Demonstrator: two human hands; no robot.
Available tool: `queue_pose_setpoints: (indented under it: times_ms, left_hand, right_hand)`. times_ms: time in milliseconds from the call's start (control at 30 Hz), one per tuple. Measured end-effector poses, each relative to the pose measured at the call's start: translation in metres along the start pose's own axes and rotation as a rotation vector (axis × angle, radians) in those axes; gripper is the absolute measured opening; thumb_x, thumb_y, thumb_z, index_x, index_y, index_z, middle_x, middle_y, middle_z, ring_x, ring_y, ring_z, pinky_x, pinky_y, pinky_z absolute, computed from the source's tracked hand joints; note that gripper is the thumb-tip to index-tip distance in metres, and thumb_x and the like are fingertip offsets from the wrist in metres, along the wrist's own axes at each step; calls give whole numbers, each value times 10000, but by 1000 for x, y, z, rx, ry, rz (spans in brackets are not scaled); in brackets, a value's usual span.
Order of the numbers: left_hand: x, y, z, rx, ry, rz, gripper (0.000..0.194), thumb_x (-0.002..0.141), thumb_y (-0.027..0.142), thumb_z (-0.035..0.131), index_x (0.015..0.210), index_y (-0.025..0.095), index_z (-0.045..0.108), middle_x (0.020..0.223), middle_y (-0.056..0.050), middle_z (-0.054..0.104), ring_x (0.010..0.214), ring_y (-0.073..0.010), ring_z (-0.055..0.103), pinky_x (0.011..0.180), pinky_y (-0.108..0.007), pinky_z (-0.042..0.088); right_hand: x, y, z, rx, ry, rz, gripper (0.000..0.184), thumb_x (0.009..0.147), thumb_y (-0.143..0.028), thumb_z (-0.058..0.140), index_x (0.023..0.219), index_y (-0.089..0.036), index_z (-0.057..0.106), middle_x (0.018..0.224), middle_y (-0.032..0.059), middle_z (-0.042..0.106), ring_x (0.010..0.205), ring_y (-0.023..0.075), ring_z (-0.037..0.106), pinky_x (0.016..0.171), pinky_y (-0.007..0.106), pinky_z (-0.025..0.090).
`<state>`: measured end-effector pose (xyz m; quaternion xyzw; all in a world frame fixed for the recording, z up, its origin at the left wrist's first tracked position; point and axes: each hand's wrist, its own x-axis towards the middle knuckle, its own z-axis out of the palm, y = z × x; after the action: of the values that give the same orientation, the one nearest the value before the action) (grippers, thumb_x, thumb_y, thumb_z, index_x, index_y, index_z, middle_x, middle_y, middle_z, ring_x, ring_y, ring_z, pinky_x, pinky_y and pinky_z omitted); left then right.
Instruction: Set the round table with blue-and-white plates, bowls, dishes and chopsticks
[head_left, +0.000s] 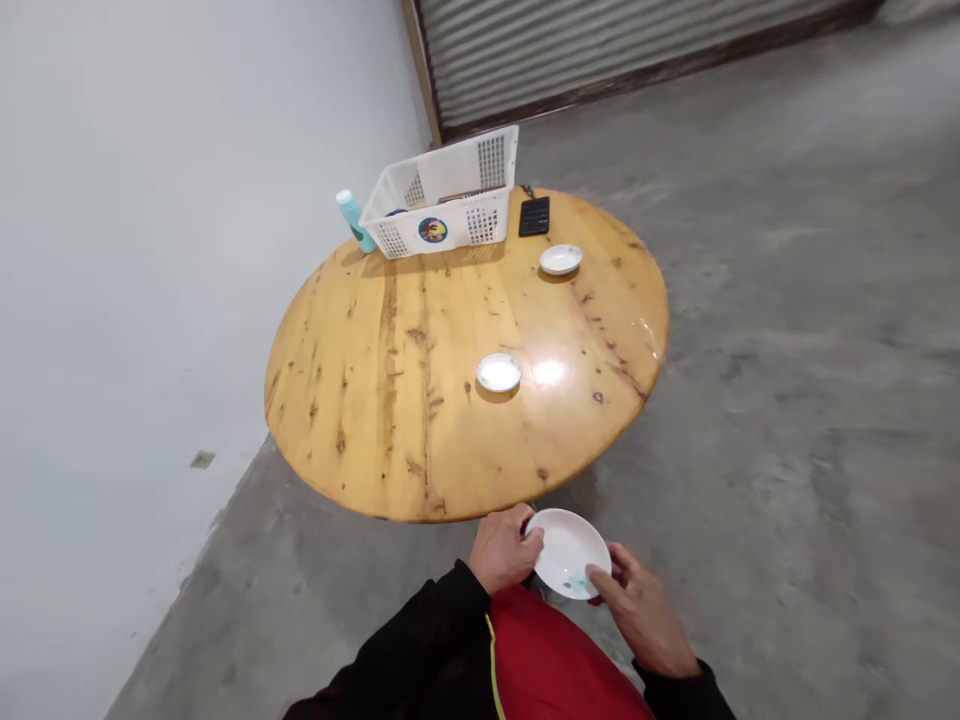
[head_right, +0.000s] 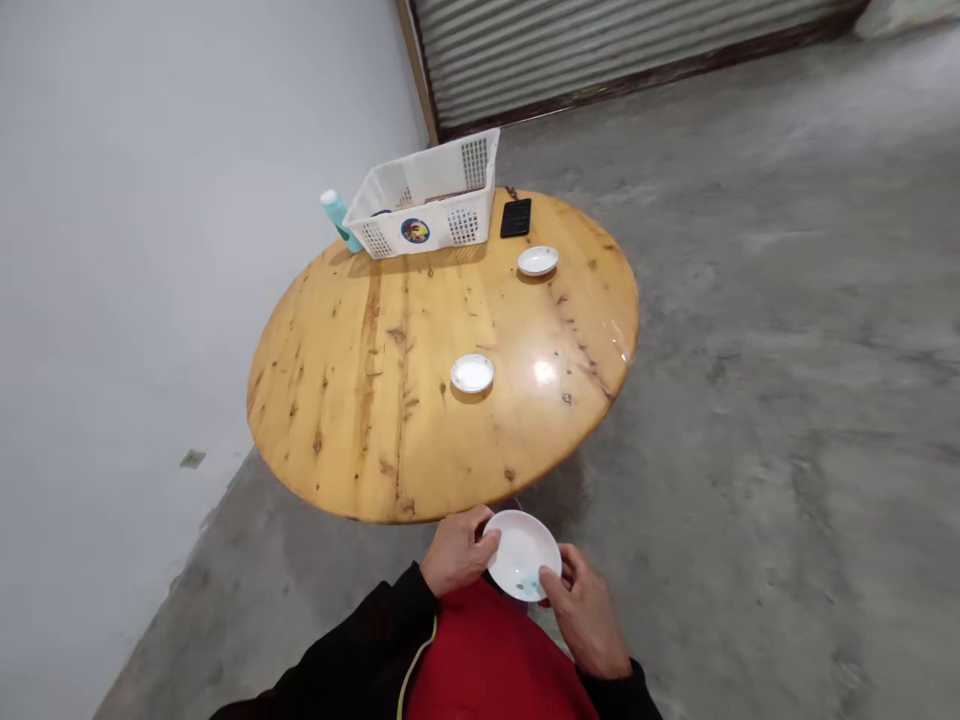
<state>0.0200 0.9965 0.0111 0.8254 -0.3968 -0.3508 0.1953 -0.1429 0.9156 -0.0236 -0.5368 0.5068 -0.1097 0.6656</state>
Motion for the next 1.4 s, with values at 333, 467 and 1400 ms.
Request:
queue_pose_setpoints:
  times_ms: [333,467,1400]
  left_hand:
    - [77,50,-9,-115,64,-99,195,945,279,526,771,200,565,698,22,548,663,-144,475,639,-272,293]
    - [106,61,-24,-230,121,-172,187,971,301,517,826,205,585,691,39,540,657,-137,496,639,-262,316]
    - [210,52,-69,-47,489,-790,295,1028,213,463,1244,199,663,1158,-107,696,1061,-249,673,861,-310,490]
  right_hand:
    - [89,-71,-50,-213,-63,-22,392,605,-544,605,814,-213,618,686,45,697,608,224,631,533,334,522]
    - [136,-100,-55,-291,-139,-87,368,629,-539,607,801,-214,618,671,44,684,595,224,625,522,333,506]
    - [320,-171,31,-949,-492,-702,451,828,-407,460,1092,-152,722,831,121,705,771,282,632,730,381,499]
